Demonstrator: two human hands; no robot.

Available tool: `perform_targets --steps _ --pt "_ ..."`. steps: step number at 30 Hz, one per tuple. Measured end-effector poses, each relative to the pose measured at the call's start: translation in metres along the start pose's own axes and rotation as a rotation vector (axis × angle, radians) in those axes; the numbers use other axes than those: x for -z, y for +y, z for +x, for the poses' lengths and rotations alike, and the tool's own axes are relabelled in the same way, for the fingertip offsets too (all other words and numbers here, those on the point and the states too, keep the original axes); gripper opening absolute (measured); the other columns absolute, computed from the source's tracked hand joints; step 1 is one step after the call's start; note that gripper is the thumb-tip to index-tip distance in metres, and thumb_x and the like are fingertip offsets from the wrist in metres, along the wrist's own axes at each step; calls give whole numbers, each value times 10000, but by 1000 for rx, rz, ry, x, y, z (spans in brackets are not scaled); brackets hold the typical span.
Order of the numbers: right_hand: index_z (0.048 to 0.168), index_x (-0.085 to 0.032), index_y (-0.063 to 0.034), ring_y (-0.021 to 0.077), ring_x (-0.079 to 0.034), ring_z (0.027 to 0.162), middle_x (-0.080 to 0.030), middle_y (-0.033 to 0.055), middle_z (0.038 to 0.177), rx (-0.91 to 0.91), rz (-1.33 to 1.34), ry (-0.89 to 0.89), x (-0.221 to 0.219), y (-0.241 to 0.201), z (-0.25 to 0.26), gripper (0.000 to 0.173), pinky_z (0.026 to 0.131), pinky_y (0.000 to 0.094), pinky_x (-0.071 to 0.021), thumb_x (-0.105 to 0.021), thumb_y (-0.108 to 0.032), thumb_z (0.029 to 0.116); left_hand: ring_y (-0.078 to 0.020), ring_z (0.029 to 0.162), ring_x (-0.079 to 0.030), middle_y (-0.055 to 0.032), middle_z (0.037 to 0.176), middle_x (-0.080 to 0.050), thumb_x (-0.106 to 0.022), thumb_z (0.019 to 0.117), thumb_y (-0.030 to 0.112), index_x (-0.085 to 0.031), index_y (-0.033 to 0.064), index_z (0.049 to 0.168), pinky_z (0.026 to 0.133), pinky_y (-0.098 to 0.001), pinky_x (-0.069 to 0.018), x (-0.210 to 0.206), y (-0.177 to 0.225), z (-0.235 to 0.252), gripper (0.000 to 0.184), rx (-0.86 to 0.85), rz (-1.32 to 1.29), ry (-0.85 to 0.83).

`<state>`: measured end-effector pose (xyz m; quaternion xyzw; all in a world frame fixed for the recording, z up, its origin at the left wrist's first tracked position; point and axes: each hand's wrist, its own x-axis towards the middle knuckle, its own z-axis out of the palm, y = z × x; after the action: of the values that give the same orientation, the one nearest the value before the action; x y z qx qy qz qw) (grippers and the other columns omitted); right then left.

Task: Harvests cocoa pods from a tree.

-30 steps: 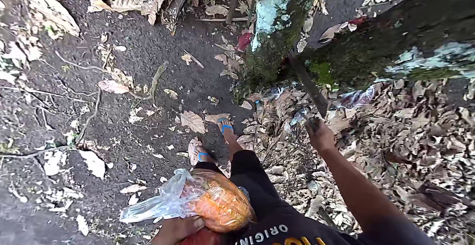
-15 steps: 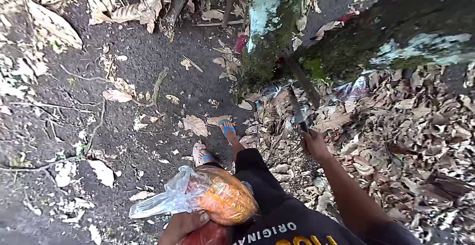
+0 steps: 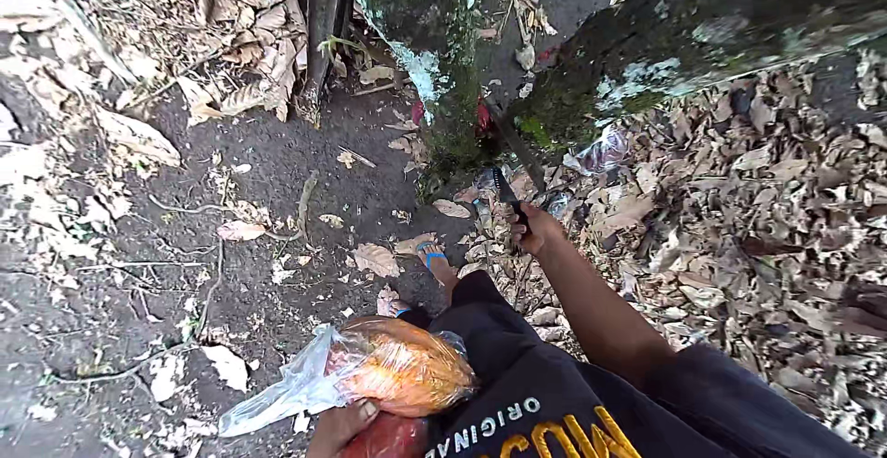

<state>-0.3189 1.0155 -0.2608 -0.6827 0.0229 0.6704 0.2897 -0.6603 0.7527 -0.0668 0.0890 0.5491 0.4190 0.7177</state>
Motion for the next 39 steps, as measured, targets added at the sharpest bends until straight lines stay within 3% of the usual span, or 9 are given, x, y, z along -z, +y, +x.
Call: perform_targets --steps 4,11,14,22,26,29,32,36,39 --pt "1038 -476 -135 86 -399 395 -476 -4 629 34 128 47 -18 10 -5 321 361 238 -391 -334 -415 1109 68 879 -690 142 928 -770 -756 894 351 -799 315 949 846 -143 -554 9 -2 -4 78 -60 -30 -3" --pt "1018 -469 -139 66 -377 387 -438 -19 606 17 253 32 -37 8 9 298 356 204 -360 -320 -380 1111 73 911 -684 152 952 -766 -758 888 369 -792 321 953 874 -142 -542 18 -1 -6 88 -102 -54 28" --pt "933 -465 -147 50 -352 370 -402 -40 560 6 335 -22 -43 6 9 335 352 184 -335 -302 -381 1108 84 915 -679 169 953 -761 -776 865 386 -774 333 948 875 -133 -538 18 3 -4 99 -106 -33 67" --pt "879 -447 -167 64 -346 384 -383 -46 566 53 356 -12 -80 18 21 367 363 207 -330 -287 -415 1097 70 953 -683 154 1011 -764 -768 891 343 -776 320 1052 900 -148 -543 36 -2 14 163 -221 -56 -22" --pt "933 -457 -149 48 -349 370 -386 -45 556 35 401 -34 -82 3 31 347 353 187 -337 -286 -399 1101 81 919 -682 166 974 -765 -772 873 380 -781 348 995 870 -136 -545 33 20 13 126 -167 -18 13" --pt "913 -456 -162 44 -362 371 -394 -48 554 37 539 -20 -79 4 55 319 356 184 -351 -322 -395 1085 76 944 -679 164 994 -762 -730 915 349 -783 347 1006 889 -144 -538 43 23 10 105 -150 2 -33" --pt "889 -463 -142 50 -362 355 -394 -43 528 67 583 -49 -85 13 45 360 344 183 -341 -297 -382 1099 83 949 -680 172 1002 -764 -719 930 321 -788 341 1025 897 -140 -537 48 24 8 119 -186 -22 -41" --pt "884 -433 -176 34 -339 365 -367 -66 537 76 691 -11 -97 -1 57 335 353 170 -327 -268 -384 1089 112 925 -664 198 974 -754 -728 917 339 -775 359 1002 882 -114 -523 65 24 4 99 -151 16 -14" --pt "861 -429 -180 45 -329 370 -358 -65 534 137 807 -3 -115 9 54 320 361 187 -318 -282 -355 1085 81 887 -684 167 933 -764 -742 904 365 -796 344 955 863 -145 -548 73 41 4 78 -81 13 -13"
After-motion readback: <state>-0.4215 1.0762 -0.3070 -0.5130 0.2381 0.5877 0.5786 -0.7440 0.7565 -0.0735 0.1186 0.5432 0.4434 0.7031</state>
